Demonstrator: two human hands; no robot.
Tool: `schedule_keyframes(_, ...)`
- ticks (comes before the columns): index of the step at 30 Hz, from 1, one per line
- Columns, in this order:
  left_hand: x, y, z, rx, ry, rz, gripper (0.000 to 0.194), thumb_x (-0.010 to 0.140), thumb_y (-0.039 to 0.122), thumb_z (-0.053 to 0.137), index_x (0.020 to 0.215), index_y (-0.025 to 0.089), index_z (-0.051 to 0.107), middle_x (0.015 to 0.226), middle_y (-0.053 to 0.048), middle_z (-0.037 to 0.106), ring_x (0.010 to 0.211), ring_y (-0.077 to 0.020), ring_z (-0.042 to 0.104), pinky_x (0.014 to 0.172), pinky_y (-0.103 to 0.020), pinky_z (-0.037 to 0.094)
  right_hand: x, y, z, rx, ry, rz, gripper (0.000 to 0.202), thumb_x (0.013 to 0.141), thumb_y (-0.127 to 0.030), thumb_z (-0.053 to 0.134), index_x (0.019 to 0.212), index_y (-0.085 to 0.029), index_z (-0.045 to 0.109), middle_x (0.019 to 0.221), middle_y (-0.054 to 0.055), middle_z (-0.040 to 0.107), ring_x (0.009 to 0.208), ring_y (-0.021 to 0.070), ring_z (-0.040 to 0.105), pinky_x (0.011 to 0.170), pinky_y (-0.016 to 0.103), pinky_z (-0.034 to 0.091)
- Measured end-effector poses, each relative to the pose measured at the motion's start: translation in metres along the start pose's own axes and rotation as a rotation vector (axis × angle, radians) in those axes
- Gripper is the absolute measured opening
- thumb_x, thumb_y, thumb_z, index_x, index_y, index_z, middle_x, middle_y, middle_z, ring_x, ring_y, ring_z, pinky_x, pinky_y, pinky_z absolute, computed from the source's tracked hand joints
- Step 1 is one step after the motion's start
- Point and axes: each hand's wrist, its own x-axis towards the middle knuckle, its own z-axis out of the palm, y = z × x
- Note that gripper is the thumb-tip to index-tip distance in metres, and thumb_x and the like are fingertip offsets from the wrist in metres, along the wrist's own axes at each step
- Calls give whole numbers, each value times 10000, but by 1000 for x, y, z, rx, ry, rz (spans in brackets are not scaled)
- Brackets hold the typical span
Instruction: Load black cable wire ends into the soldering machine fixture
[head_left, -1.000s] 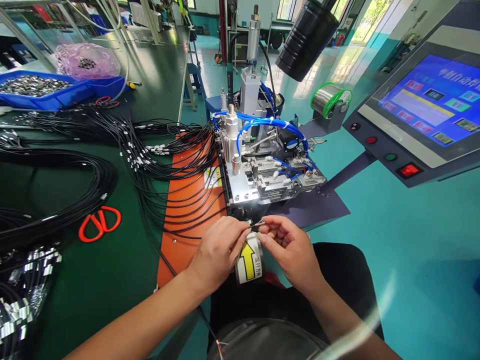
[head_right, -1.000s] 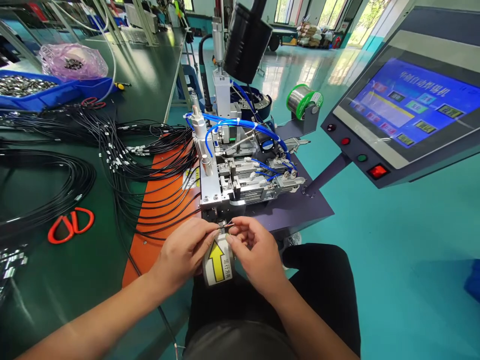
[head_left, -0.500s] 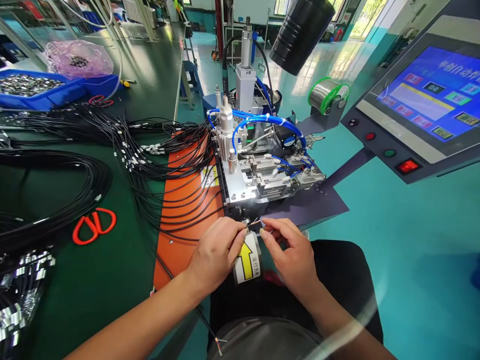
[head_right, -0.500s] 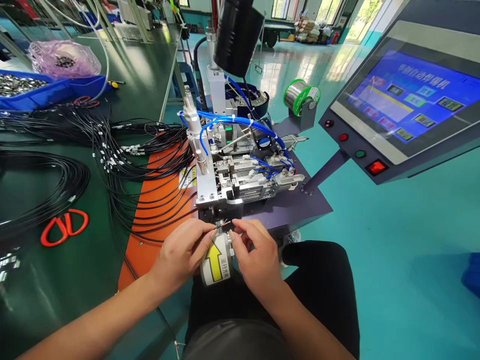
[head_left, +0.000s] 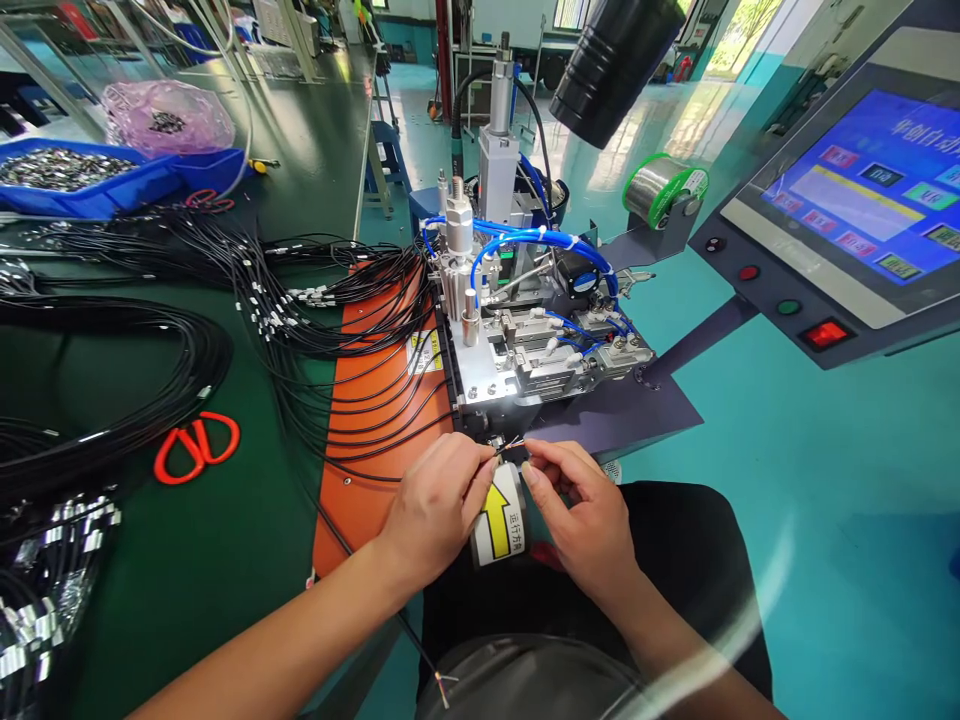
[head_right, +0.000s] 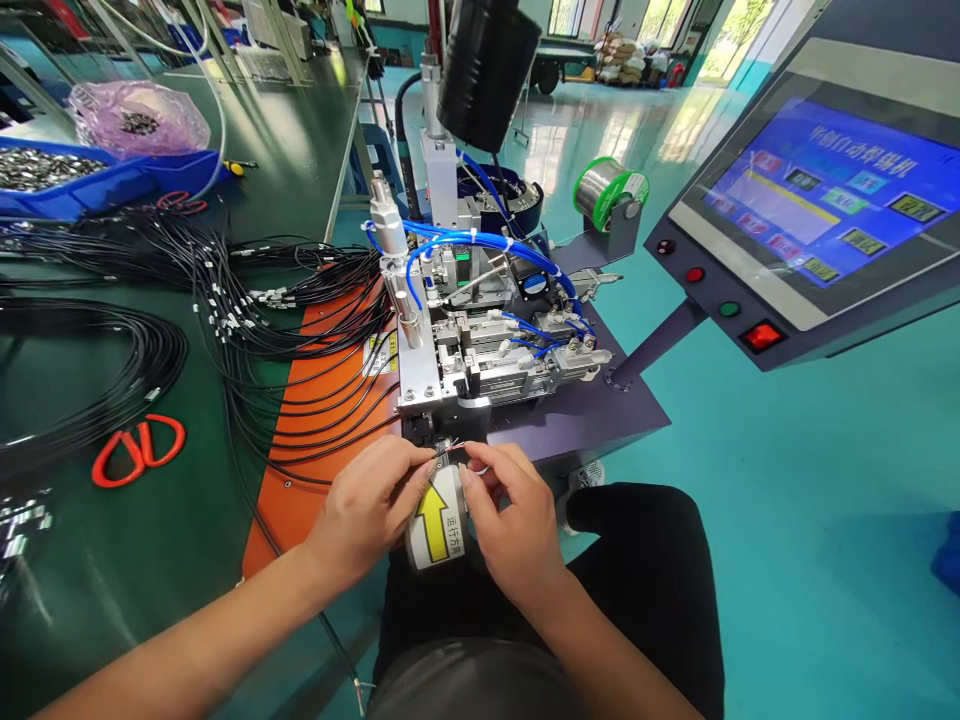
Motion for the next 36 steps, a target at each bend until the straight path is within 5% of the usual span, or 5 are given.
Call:
schedule_keyframes(17, 0, -1, 1, 101, 21, 12, 130, 965, 220, 498, 902, 171, 600, 781, -34, 563, 758, -168, 527, 696, -304, 445, -9, 2, 4, 65, -77, 16, 350, 952, -260, 521, 1293, -264, 601, 1086, 64, 610, 913, 190, 626, 759, 305, 542)
schedule_keyframes(31, -1, 0, 0, 113, -39, 14, 153, 970, 225, 485, 913, 176, 618, 789, -42, 564, 770, -177, 519, 709, -310, 448, 13, -6, -4, -181, -8, -129, 182, 915, -246, 569, 1028, -231, 710, 955, 51, 593, 695, 145, 578, 634, 289, 501)
schedule_keyframes(36, -1, 1, 1, 126, -33, 15, 166, 970, 229, 479, 887, 175, 612, 773, -41, 563, 756, -179, 519, 705, -317, 446, 9, -1, 2, -296, 31, -234, 213, 914, -222, 560, 1081, -224, 691, 971, 67, 579, 810, 179, 605, 691, 304, 519)
